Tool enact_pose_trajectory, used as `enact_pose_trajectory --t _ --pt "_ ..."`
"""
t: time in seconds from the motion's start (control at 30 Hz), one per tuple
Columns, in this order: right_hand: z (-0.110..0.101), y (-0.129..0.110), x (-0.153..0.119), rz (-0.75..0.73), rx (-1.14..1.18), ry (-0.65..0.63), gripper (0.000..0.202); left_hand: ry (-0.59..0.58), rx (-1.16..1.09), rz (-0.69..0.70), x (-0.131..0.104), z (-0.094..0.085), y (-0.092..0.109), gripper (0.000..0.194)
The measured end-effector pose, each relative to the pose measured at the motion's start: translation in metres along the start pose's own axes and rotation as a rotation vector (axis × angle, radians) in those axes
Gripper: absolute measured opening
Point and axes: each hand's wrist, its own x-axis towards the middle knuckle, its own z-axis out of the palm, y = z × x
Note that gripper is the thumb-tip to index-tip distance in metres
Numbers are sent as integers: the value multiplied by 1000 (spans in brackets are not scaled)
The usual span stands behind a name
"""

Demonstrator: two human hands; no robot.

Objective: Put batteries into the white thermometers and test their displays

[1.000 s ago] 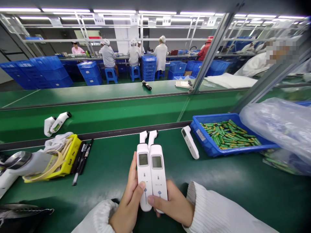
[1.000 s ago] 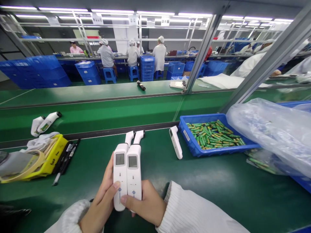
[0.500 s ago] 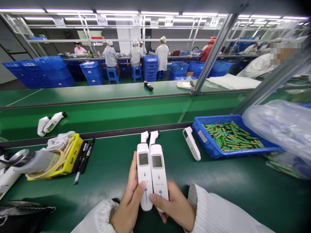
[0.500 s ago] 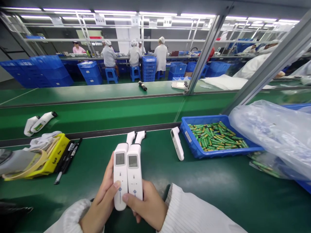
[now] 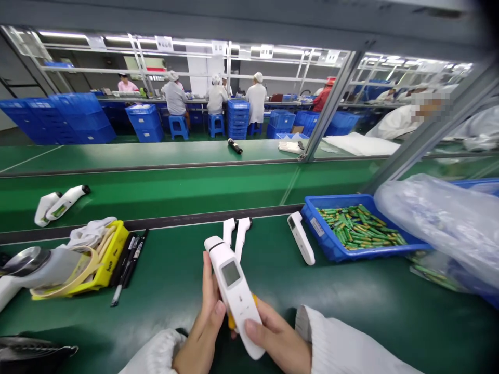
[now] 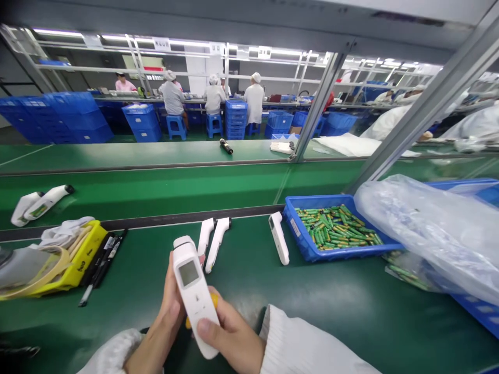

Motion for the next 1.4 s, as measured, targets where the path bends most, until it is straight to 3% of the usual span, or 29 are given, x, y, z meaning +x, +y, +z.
enact_pose_trajectory --t 0.1,0.2,0.27,0.33,0.4,0.57,0.7,0.8,0.9,1.1,1.23,1.4 --pt "7 -15 8 -32 -123 26 45 53 175 26 -6 -10 -3 71" --pt "-2 -35 36 -106 -333 102 45 139 427 90 -3 -20 -2 59" --pt "-22 -50 67 -129 -610 217 43 100 580 110 4 -24 0 52" --pt "-51 -64 104 -59 -1032 449 35 36 684 102 11 -26 3 46" --pt "-82 -75 140 -7 -1188 567 30 -19 730 73 15 -28 4 43" --pt "-138 -87 195 138 -1463 676 21 -124 724 59 20 -35 -1 42" --pt "-147 -86 208 210 -1597 682 24 -110 729 130 24 -38 -3 40" --pt "-132 -86 207 174 -1679 703 30 -59 777 138 25 -34 1 35" --pt "-103 -83 191 79 -1752 638 31 8 830 152 25 -30 4 28" --pt "-48 -55 115 107 -1752 361 30 121 754 193 23 -30 2 14" --pt "-48 -34 75 59 -1440 285 30 154 591 155 23 -33 2 10" --pt "-67 -16 55 -6 -993 338 14 165 331 17 25 -31 0 20"
